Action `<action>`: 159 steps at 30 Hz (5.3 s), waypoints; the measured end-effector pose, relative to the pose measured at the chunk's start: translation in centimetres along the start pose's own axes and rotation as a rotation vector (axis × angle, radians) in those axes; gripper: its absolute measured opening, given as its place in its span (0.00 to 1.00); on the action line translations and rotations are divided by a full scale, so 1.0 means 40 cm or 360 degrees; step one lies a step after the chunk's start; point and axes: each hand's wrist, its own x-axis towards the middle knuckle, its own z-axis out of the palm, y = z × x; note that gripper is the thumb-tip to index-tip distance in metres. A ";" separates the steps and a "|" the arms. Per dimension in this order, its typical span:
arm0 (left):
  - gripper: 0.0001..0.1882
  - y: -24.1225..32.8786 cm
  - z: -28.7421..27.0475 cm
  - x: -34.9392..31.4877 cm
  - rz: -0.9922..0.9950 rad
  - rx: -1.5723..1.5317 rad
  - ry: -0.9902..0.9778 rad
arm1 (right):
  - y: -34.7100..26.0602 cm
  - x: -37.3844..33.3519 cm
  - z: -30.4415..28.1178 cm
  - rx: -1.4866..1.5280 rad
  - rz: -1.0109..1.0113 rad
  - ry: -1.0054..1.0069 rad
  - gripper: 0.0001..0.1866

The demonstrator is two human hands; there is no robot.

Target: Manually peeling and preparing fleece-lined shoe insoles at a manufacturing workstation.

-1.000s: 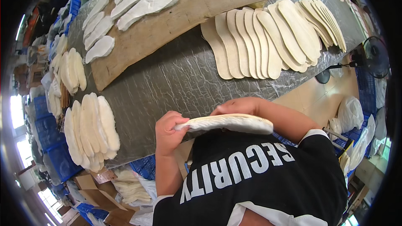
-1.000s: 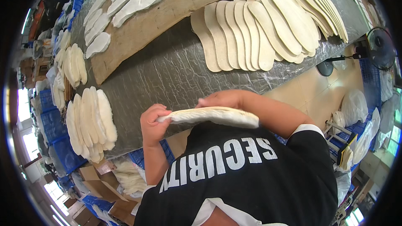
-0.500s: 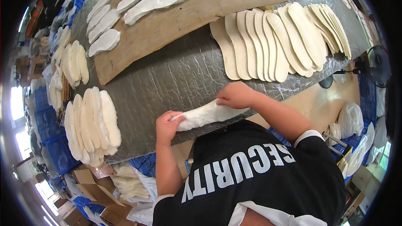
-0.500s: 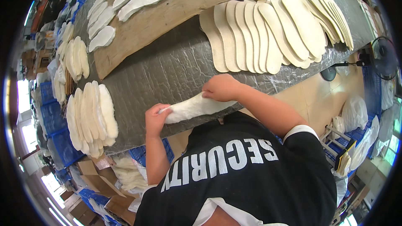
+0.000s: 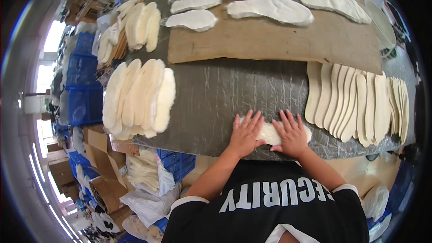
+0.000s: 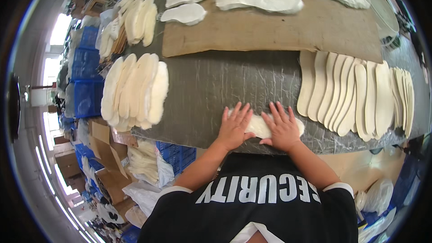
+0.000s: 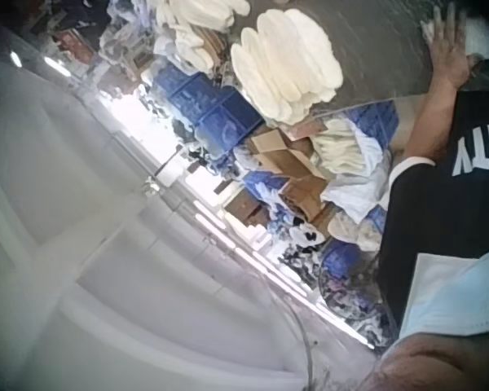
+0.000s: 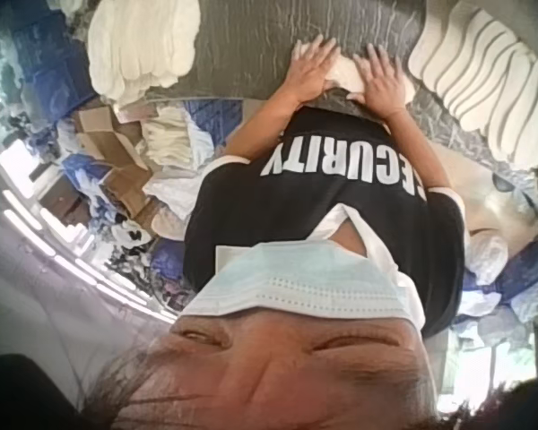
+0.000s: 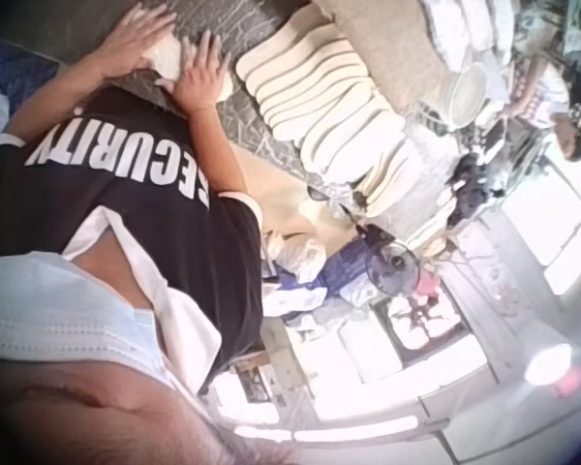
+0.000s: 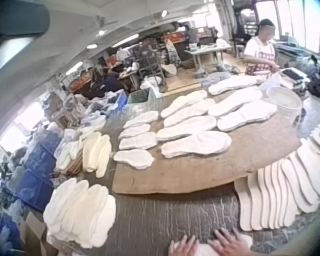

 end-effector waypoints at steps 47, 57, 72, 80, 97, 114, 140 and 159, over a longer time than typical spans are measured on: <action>0.14 -0.915 -0.866 -0.346 -0.0543 0.0542 0.1150 | 0.059 -0.102 -0.032 0.0057 0.1116 0.0966 0.16; 0.09 -0.520 -0.614 0.102 0.0200 0.0340 0.0797 | 0.457 -0.397 -0.176 -0.0600 0.1950 0.0653 0.15; 0.08 -0.092 -0.301 0.126 0.0251 -0.0167 0.0155 | 0.739 -0.542 -0.267 -0.0402 0.1225 0.0035 0.13; 0.04 0.006 -0.237 0.431 0.0399 -0.0253 0.0633 | 0.730 -0.587 -0.225 -0.0626 0.1672 0.0452 0.06; 0.04 -0.039 -0.332 0.649 0.0562 0.0829 0.0712 | 0.451 -0.497 -0.501 -0.0894 0.1014 0.1473 0.10; 0.14 0.066 -0.155 0.159 0.0024 -0.0215 -0.0830 | 0.050 -0.344 -0.629 0.0005 0.0335 0.1180 0.11; 0.09 0.108 -0.333 0.113 -0.0217 -0.1422 -0.0681 | -0.039 -0.187 -0.267 0.1692 0.1107 0.0823 0.26; 0.10 0.185 -0.303 0.120 -0.0207 -0.1213 -0.0093 | 0.019 -0.129 -0.308 0.1103 0.0663 0.1051 0.23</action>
